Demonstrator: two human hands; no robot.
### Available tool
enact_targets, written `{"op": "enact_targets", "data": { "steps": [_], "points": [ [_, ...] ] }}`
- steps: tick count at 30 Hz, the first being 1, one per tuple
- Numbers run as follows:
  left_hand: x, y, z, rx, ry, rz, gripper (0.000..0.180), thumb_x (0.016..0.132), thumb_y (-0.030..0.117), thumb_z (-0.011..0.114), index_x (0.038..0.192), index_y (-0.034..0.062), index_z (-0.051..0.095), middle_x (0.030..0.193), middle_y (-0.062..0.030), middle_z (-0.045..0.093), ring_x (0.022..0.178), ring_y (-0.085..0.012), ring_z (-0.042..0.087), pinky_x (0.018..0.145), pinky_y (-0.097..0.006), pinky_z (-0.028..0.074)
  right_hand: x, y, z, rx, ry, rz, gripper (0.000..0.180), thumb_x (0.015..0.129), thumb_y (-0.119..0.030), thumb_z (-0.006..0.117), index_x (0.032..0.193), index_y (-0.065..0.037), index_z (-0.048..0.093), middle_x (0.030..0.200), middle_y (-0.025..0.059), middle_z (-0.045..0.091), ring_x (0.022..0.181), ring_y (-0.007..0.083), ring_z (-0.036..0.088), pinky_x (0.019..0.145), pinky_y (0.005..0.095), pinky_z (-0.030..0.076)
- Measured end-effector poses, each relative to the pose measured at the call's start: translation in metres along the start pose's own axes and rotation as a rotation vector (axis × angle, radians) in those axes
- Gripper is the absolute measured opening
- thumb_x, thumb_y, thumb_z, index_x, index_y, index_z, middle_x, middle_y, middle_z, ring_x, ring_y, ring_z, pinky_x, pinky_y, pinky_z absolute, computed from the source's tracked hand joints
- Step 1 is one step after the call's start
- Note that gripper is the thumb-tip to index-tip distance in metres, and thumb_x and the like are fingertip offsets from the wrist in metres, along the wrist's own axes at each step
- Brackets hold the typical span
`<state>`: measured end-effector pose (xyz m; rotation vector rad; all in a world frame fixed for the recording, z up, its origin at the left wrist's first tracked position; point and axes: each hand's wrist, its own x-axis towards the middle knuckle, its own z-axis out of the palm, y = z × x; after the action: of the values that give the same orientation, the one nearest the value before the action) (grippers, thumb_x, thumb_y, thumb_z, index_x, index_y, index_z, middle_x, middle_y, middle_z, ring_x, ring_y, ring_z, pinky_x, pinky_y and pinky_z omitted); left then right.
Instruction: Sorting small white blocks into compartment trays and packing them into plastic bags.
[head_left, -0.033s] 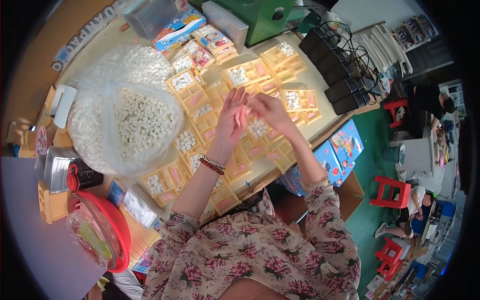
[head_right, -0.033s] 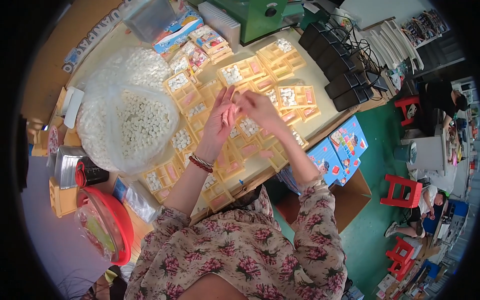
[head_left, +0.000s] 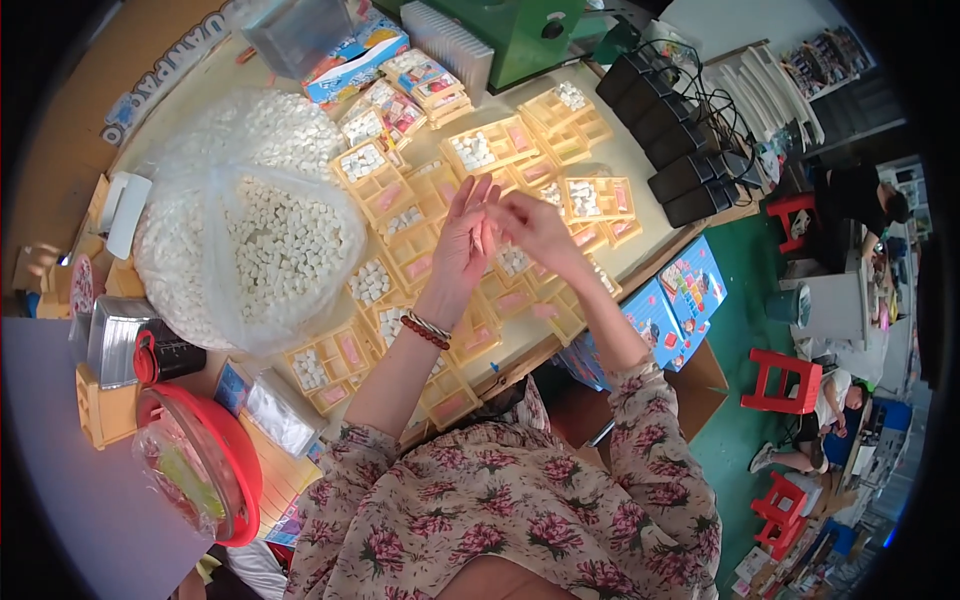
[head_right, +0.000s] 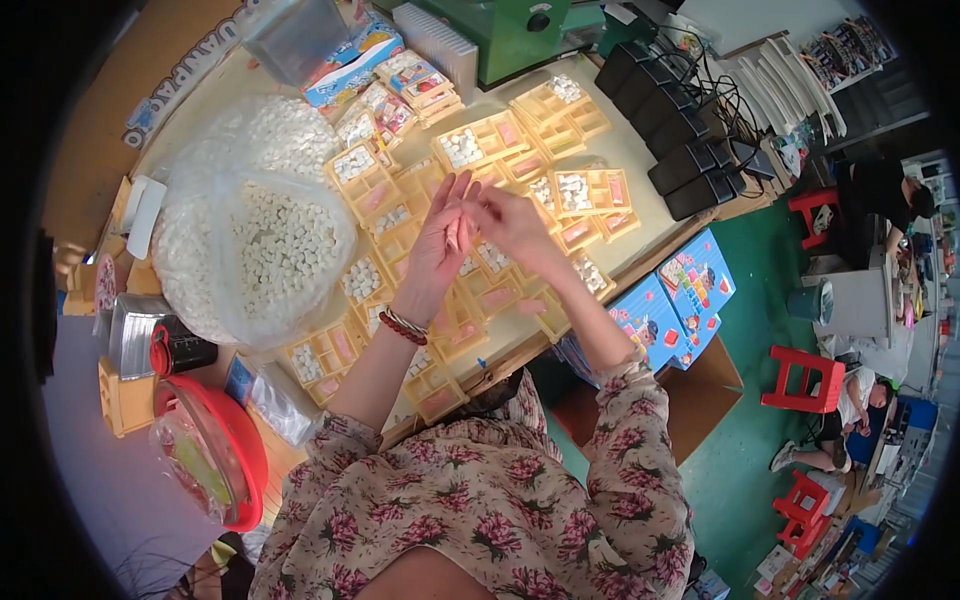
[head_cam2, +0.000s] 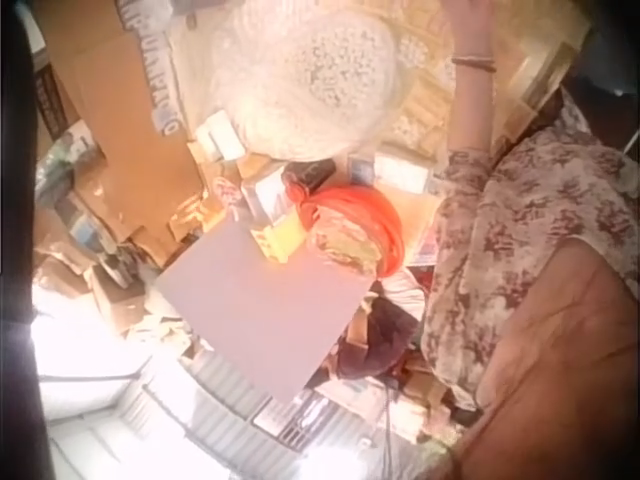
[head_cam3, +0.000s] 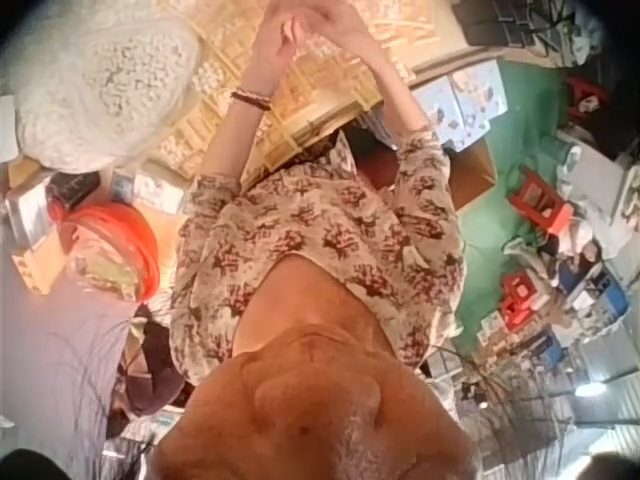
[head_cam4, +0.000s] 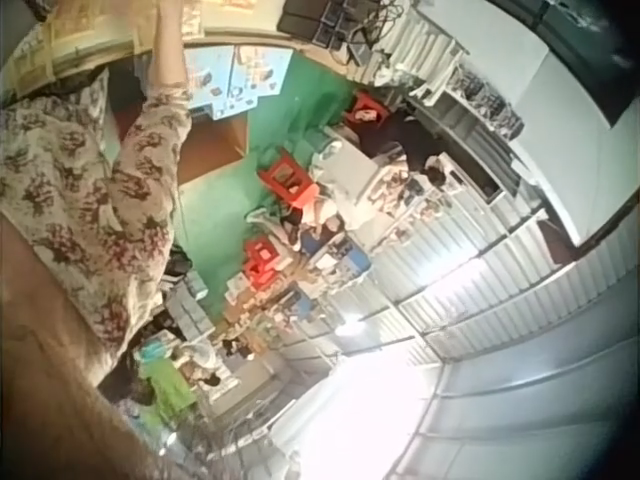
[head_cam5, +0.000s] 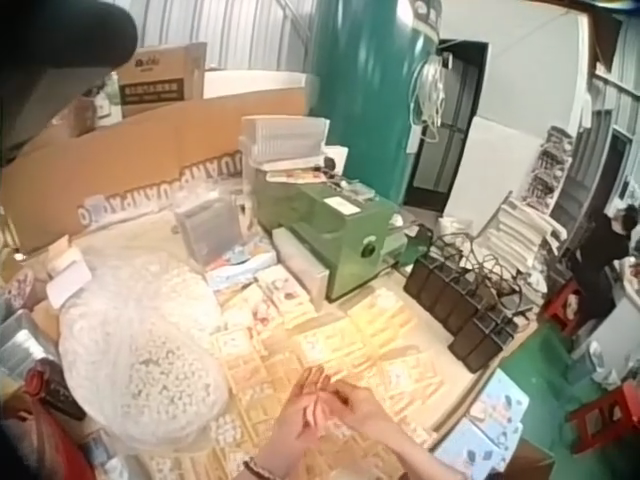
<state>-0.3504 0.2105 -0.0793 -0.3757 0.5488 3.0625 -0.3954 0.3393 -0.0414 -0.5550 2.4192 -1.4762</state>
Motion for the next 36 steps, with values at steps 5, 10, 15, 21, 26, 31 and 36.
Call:
{"op": "enact_targets", "data": {
  "steps": [5, 10, 15, 21, 26, 31, 36],
  "points": [
    [0.001, -0.012, -0.003, -0.116, 0.090, -0.127, 0.051, 0.087, -0.002, 0.051, 0.133, 0.0047, 0.031, 0.138, -0.0140, 0.036, 0.121, -0.0244, 0.045, 0.100, -0.035, 0.043, 0.001, -0.003, -0.008, -0.071, 0.104, 0.009, 0.015, 0.085, -0.013, 0.055, 0.087, 0.001, 0.061, 0.072, 0.0165, 0.062, 0.064, 0.0241, 0.062, 0.059, 0.0332, 0.047],
    [0.004, -0.012, -0.006, -0.233, 0.024, -0.183, 0.044, 0.088, 0.005, 0.054, 0.129, 0.0013, 0.037, 0.128, -0.0171, 0.045, 0.115, -0.0250, 0.050, 0.095, -0.036, 0.046, 0.052, 0.044, -0.070, -0.304, 0.473, -0.101, 0.010, 0.079, -0.006, 0.056, 0.085, 0.001, 0.061, 0.075, 0.0193, 0.063, 0.068, 0.0334, 0.062, 0.061, 0.0381, 0.047],
    [0.005, -0.005, -0.002, -0.356, -0.005, -0.278, 0.042, 0.087, 0.005, 0.054, 0.126, 0.0011, 0.040, 0.121, -0.0147, 0.049, 0.116, -0.0246, 0.049, 0.097, -0.036, 0.045, 0.096, 0.099, -0.109, -0.539, 0.340, -0.122, 0.011, 0.081, -0.012, 0.057, 0.084, -0.002, 0.062, 0.075, 0.0197, 0.062, 0.071, 0.0363, 0.059, 0.062, 0.0404, 0.047],
    [-0.003, 0.003, 0.010, -0.180, -0.149, -0.215, 0.057, 0.077, -0.008, 0.048, 0.131, 0.0053, 0.037, 0.131, -0.0124, 0.042, 0.128, -0.0260, 0.035, 0.109, -0.043, 0.028, 0.098, 0.101, -0.107, -0.974, 0.440, -0.318, 0.016, 0.083, -0.017, 0.057, 0.091, -0.005, 0.064, 0.085, 0.0170, 0.064, 0.075, 0.0304, 0.062, 0.064, 0.0370, 0.048],
    [-0.002, 0.001, 0.008, -0.043, -0.113, -0.070, 0.068, 0.076, -0.009, 0.048, 0.138, 0.0092, 0.027, 0.140, -0.0091, 0.031, 0.132, -0.0228, 0.029, 0.106, -0.043, 0.032, 0.048, 0.048, -0.051, -0.022, 0.083, -0.082, 0.023, 0.090, -0.020, 0.055, 0.103, -0.003, 0.061, 0.081, 0.0051, 0.062, 0.069, 0.0121, 0.058, 0.059, 0.0273, 0.047],
    [-0.002, -0.003, 0.022, 0.006, -0.005, 0.004, 0.061, 0.082, -0.007, 0.044, 0.138, 0.0111, 0.027, 0.141, -0.0069, 0.032, 0.131, -0.0212, 0.031, 0.104, -0.042, 0.034, -0.013, -0.009, -0.003, 0.101, -0.127, 0.074, 0.028, 0.088, -0.012, 0.059, 0.114, -0.003, 0.053, 0.081, 0.0031, 0.060, 0.070, 0.0075, 0.055, 0.061, 0.0245, 0.047],
    [0.006, -0.008, 0.019, -0.050, 0.011, 0.008, 0.051, 0.089, 0.001, 0.044, 0.137, 0.0116, 0.029, 0.142, -0.0103, 0.030, 0.132, -0.0237, 0.029, 0.102, -0.040, 0.036, -0.001, 0.022, -0.014, 0.263, 0.102, 0.054, 0.031, 0.084, -0.010, 0.062, 0.113, -0.002, 0.052, 0.077, 0.0045, 0.062, 0.066, 0.0097, 0.057, 0.060, 0.0242, 0.047]
  ]
}}
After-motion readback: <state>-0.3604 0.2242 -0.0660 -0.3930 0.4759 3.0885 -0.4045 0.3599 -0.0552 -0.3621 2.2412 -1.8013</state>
